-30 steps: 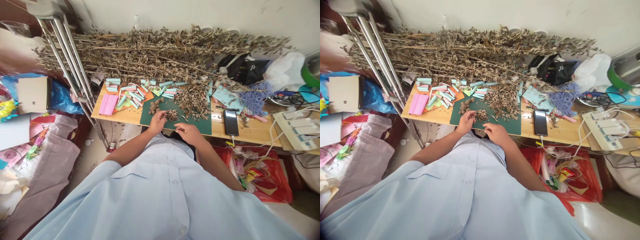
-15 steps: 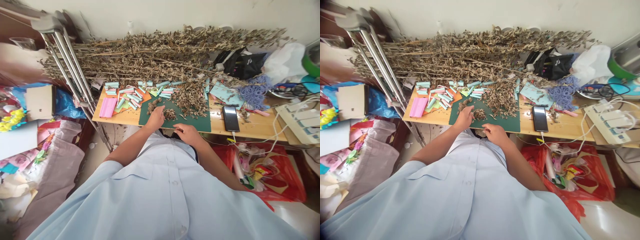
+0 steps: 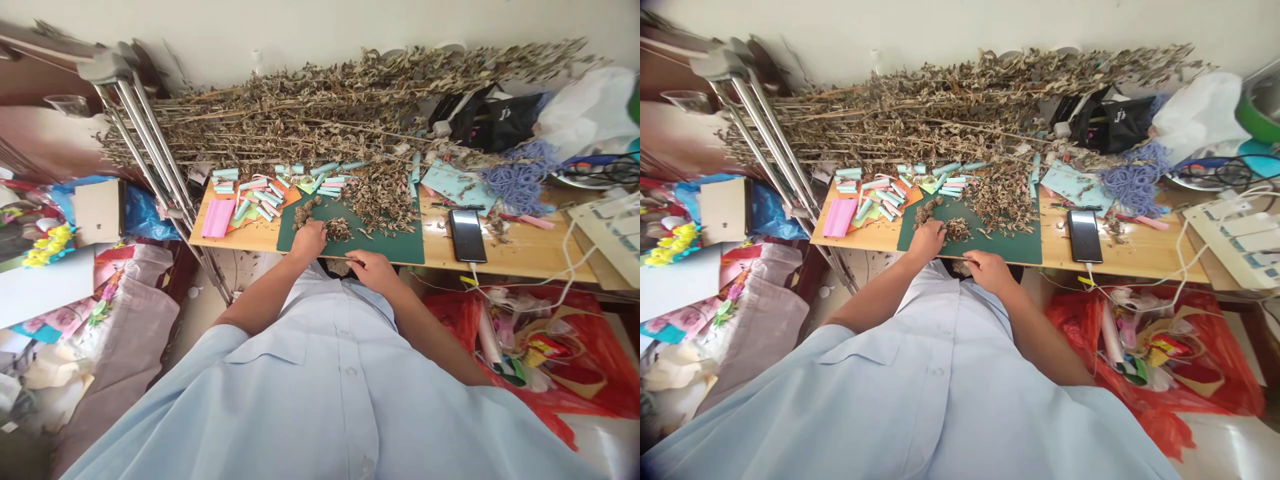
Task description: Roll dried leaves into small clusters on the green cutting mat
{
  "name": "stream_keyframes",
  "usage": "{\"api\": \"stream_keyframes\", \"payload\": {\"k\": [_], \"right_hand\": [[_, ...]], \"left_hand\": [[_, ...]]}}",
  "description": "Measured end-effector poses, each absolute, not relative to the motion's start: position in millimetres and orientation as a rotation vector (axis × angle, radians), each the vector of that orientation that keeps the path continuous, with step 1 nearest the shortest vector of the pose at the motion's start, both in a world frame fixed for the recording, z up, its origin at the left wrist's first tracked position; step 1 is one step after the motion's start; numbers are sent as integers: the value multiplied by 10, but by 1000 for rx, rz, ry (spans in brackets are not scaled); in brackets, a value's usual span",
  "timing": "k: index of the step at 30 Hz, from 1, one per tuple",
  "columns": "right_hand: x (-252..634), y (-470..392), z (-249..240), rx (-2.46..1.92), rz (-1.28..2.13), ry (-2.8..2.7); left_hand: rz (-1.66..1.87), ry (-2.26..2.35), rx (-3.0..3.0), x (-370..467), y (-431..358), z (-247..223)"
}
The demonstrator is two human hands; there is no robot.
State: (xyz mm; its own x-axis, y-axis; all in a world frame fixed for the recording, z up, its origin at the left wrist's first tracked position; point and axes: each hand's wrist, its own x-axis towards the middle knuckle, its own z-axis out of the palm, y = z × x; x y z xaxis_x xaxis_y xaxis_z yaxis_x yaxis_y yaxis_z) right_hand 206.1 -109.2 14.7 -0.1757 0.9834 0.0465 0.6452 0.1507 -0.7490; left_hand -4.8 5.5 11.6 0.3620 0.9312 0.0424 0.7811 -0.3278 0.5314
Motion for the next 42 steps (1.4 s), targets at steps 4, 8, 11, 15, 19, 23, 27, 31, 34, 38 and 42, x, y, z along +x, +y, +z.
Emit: {"api": "stream_keyframes", "payload": {"k": [4, 8, 11, 15, 19, 23, 27, 31, 34, 38, 42], "right_hand": [[1988, -1003, 93, -1470, 822, -1873], [1881, -816, 36, -1400, 783, -1739], [1792, -650, 12, -1404, 685, -1613], [1719, -487, -17, -1326, 633, -1541], [1713, -429, -85, -1270, 688, -1566], [1720, -407, -165, -1235, 618, -1596], [1714, -387, -223, -1211, 523, -1608], [1721, -376, -259, -1253, 555, -1529], [1736, -371, -269, -1272, 598, -1479], [1746, -359, -264, -1261, 642, -1456], [1747, -342, -268, -1246, 647, -1473]], "left_hand": [[383, 1562, 2229, 29, 68, 126], [372, 1628, 2240, 42, 57, 91], [497, 1618, 2177, 7, 25, 82], [783, 1507, 2046, -53, -101, 69], [841, 1382, 2088, -47, -234, 19], [877, 1319, 2166, 3, -258, -15], [860, 1326, 2196, 32, -229, -24], [885, 1430, 2111, 40, -204, -16], [893, 1438, 2089, 39, -191, 1], [896, 1379, 2115, 40, -184, 27], [872, 1347, 2138, 54, -188, 35]]}}
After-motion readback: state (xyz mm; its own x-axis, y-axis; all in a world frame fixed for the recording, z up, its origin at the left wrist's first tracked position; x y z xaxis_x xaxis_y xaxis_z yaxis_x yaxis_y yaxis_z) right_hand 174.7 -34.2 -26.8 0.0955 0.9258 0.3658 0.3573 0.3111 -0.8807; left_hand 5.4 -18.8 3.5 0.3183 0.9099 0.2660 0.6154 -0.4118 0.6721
